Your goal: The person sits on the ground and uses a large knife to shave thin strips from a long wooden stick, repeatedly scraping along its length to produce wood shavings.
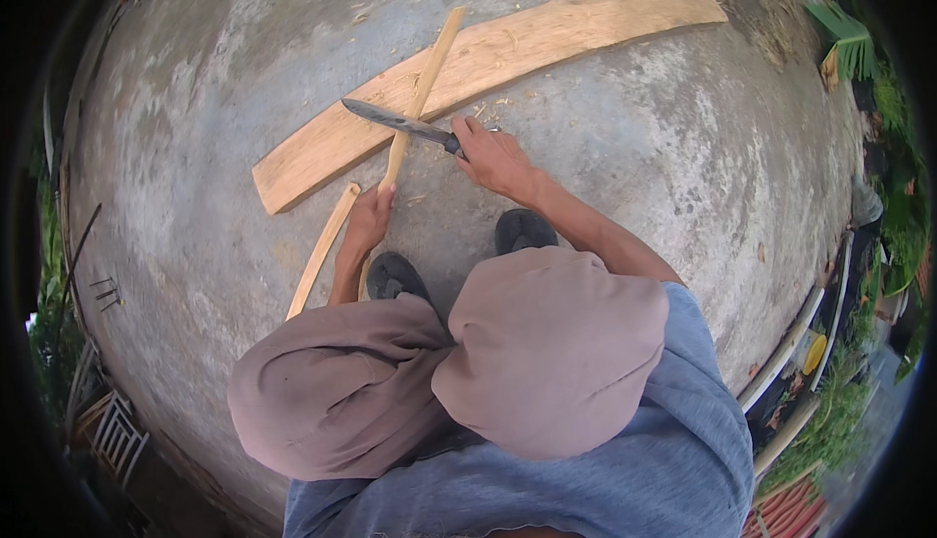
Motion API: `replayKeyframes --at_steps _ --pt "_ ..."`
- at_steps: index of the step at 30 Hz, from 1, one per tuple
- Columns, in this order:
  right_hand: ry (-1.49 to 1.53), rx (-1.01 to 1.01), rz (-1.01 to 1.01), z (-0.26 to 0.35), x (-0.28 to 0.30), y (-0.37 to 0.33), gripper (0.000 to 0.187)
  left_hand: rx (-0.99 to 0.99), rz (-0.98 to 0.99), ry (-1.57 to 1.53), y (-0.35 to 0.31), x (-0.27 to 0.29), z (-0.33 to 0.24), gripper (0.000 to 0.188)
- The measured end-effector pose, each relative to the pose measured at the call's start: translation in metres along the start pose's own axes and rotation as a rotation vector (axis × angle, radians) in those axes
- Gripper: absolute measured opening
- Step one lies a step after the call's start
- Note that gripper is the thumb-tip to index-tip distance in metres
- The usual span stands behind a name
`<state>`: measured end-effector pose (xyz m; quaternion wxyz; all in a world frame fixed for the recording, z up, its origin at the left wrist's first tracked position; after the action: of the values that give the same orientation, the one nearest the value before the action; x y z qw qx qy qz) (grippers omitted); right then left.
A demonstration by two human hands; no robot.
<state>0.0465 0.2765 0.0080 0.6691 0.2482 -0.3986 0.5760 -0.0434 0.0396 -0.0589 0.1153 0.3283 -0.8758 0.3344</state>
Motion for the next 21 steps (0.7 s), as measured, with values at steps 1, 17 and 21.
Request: replayKeyframes --at_steps 1,17,21 --pt "-0.01 0.016 0.035 0.007 -0.001 -0.001 0.032 -0.07 -0.094 0.107 -0.005 0.003 -0.005 0.039" --pt "-0.066 0.006 0.026 0.022 -0.001 0.01 0.034 0.008 -0.165 0.29 -0.015 -0.002 -0.029 0.039" --pt "-0.061 0.013 -0.026 0.021 -0.002 0.01 0.035 0.013 -0.184 0.307 -0.022 0.003 -0.03 0.037"
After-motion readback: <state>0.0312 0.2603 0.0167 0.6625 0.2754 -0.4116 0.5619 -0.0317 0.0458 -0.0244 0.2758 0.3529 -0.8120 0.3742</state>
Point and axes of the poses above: each hand's wrist, its own y-axis towards the middle knuckle, its own x-axis out of the back of the hand, z = x × y, the point moved 7 cm from there along y, towards the middle knuckle, and after that the axes turned 1 degree about -y, right-handed, at the moved point
